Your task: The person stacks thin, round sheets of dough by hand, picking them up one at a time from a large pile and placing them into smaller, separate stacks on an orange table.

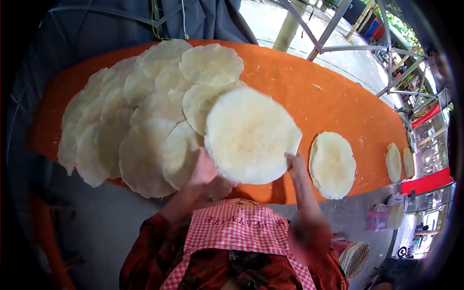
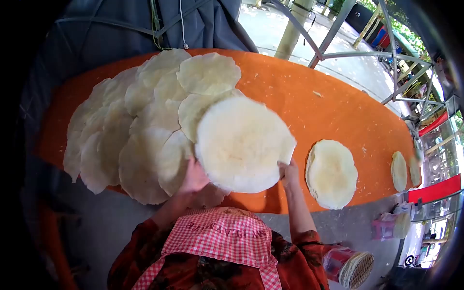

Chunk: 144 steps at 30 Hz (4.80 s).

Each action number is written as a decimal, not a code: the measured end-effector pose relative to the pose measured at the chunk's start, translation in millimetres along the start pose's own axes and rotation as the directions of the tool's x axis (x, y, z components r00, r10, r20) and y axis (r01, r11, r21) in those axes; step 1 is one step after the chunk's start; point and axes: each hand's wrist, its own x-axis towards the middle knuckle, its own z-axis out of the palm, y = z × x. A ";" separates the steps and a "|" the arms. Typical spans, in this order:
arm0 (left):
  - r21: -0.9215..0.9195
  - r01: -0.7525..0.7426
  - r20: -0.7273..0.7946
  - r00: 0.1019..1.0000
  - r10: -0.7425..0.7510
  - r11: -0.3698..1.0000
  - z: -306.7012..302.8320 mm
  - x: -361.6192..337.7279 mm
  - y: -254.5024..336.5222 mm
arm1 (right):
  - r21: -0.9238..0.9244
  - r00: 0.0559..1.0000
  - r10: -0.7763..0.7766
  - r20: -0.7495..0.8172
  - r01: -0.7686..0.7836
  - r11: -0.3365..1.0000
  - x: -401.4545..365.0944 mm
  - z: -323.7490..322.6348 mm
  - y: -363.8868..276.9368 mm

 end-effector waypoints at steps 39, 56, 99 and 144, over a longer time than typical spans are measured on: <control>0.698 0.306 -0.566 0.789 0.238 0.647 -97.9 24.3 -6.0 | 0.023 0.962 0.272 0.015 -0.272 0.962 62.9 -37.3 18.6; 0.660 0.122 -0.463 0.843 0.273 0.742 -25.3 5.9 -43.5 | 0.047 0.978 0.208 0.006 -0.209 0.977 37.2 -53.6 8.8; 0.249 -0.400 -0.653 0.604 0.457 0.882 31.3 -28.4 -293.7 | 0.350 0.726 0.479 0.493 -0.670 0.654 -93.2 -81.7 52.3; 0.626 0.155 -0.623 0.689 0.370 0.764 -42.5 -8.4 -81.4 | -0.082 0.825 0.415 0.384 -0.418 0.905 57.6 -73.2 4.6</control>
